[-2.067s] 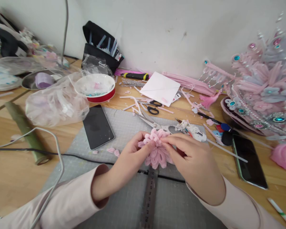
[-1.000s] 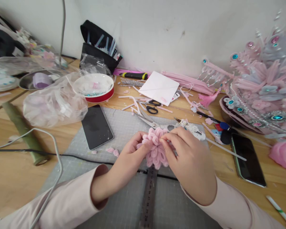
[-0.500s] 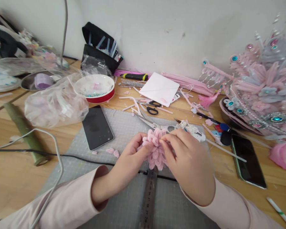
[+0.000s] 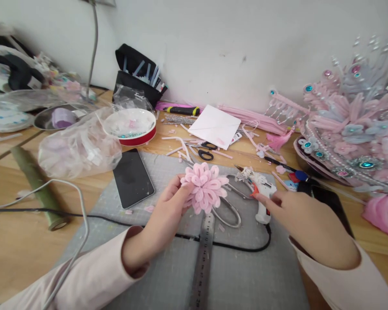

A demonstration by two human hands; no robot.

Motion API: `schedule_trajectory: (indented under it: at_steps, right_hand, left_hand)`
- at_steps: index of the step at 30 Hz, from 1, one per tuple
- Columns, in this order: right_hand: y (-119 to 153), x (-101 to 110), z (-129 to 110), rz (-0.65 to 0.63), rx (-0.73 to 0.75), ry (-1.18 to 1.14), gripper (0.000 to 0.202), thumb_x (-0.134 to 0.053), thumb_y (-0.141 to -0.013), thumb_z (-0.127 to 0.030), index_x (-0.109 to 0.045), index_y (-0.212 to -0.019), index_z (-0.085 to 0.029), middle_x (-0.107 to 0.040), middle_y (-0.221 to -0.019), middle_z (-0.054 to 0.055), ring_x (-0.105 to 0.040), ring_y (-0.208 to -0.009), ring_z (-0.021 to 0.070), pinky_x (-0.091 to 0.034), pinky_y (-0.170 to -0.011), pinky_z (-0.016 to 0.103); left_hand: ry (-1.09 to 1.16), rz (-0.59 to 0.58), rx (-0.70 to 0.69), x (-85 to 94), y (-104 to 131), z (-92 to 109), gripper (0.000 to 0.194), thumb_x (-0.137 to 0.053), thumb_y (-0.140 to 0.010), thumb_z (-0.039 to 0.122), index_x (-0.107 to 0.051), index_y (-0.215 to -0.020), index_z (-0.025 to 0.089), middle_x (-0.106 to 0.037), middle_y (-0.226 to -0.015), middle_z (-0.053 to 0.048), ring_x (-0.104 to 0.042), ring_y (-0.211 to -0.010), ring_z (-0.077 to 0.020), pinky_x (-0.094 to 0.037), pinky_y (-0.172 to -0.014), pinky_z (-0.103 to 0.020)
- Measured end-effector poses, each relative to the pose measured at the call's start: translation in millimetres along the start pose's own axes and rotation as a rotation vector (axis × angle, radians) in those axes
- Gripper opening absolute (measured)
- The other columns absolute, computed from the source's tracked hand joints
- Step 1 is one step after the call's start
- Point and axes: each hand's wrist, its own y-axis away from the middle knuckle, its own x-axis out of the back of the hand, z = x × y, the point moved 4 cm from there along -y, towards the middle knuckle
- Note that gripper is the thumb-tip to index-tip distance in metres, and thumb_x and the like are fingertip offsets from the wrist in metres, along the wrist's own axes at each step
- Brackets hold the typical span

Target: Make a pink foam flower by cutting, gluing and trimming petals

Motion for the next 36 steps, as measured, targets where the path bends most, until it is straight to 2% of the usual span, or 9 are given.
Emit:
schedule_trajectory:
  at_steps: [4,8,12,17,20,24,28,33,36]
  right_hand:
    - [4,-29,25,-0.263,-0.173,0.269,0.041,-0.048,-0.078,-0.051,-0.048,-0.050,-0.022,-0.054,-0.046,0.004,-0.052,-0.043,0.0208,-0.023,-0.041,0.027]
    - [-2,-39,30,-0.302,-0.204,0.188,0.039,-0.044,-0.079,-0.051,-0.044,-0.053,-0.022,-0.058,-0.054,0.005,-0.057,-0.053,0.0213,-0.030,-0.045,0.028]
    - [-4,-43,39,-0.306,-0.333,-0.105,0.035,-0.050,-0.074,-0.048,-0.042,-0.052,-0.022,-0.050,-0.045,-0.001,-0.050,-0.044,0.0164,-0.030,-0.042,0.027]
    - [7,-49,35,-0.178,-0.533,-0.879,0.022,-0.055,-0.069,-0.041,-0.049,-0.074,-0.020,-0.060,-0.059,0.001,-0.056,-0.051,0.0170,-0.042,-0.049,0.029]
    - [11,-46,19,-0.142,-0.452,-1.193,0.017,-0.048,-0.071,-0.038,-0.046,-0.071,-0.021,-0.053,-0.054,0.000,-0.054,-0.051,0.0173,-0.043,-0.051,0.031]
    - [16,-35,0,-0.281,-0.282,-1.297,0.021,-0.034,-0.078,-0.040,-0.046,-0.081,-0.023,-0.030,-0.042,-0.007,-0.040,-0.039,0.0159,-0.038,-0.044,0.031]
    - [27,-31,-9,-0.376,-0.236,-1.317,0.020,-0.040,-0.078,-0.040,-0.046,-0.084,-0.022,-0.041,-0.043,-0.005,-0.039,-0.040,0.0147,-0.037,-0.043,0.029]
    - [47,-34,-18,-0.307,-0.248,-1.086,0.022,-0.051,-0.078,-0.041,-0.055,-0.076,-0.019,-0.057,-0.058,0.002,-0.046,-0.045,0.0127,-0.036,-0.043,0.026]
    - [50,-28,-25,-0.233,-0.077,-0.838,0.021,-0.049,-0.081,-0.034,-0.058,-0.070,-0.019,-0.055,-0.055,0.001,-0.048,-0.047,0.0130,-0.040,-0.045,0.025]
  left_hand:
    - [-0.017,0.010,-0.030,2.7,-2,1,0.015,-0.057,-0.077,0.028,-0.055,-0.089,0.020,-0.061,-0.082,0.002,-0.055,-0.072,-0.0097,-0.043,-0.067,-0.020]
    - [-0.040,0.032,-0.049,5.7,-3,1,0.026,-0.056,-0.077,0.029,-0.053,-0.102,0.020,-0.062,-0.098,-0.002,-0.059,-0.082,-0.0134,-0.046,-0.071,-0.024]
    - [-0.055,0.020,-0.085,7.2,-3,1,0.030,-0.055,-0.078,0.030,-0.054,-0.106,0.021,-0.062,-0.104,-0.003,-0.058,-0.092,-0.0161,-0.046,-0.078,-0.026]
    - [-0.016,0.017,-0.083,5.9,-1,2,0.030,-0.055,-0.078,0.030,-0.055,-0.107,0.020,-0.062,-0.107,-0.003,-0.057,-0.098,-0.0171,-0.044,-0.086,-0.029]
    - [-0.017,0.021,-0.083,4.4,-1,3,0.031,-0.054,-0.078,0.030,-0.056,-0.107,0.019,-0.063,-0.106,-0.005,-0.057,-0.099,-0.0189,-0.044,-0.087,-0.031]
    - [-0.043,-0.012,-0.104,2.0,0,3,0.028,-0.056,-0.077,0.031,-0.059,-0.101,0.019,-0.064,-0.103,-0.005,-0.058,-0.096,-0.0188,-0.045,-0.084,-0.030]
    - [-0.058,-0.039,-0.127,1.6,0,2,0.021,-0.057,-0.076,0.029,-0.061,-0.095,0.020,-0.066,-0.096,-0.003,-0.059,-0.088,-0.0160,-0.044,-0.080,-0.027]
    - [-0.162,-0.072,-0.167,2.0,1,1,0.017,-0.057,-0.078,0.028,-0.060,-0.093,0.021,-0.066,-0.092,-0.001,-0.058,-0.082,-0.0135,-0.042,-0.078,-0.024]
    - [-0.243,-0.086,-0.199,1.5,2,1,0.018,-0.055,-0.080,0.029,-0.060,-0.095,0.022,-0.065,-0.090,0.001,-0.057,-0.080,-0.0124,-0.041,-0.077,-0.022]
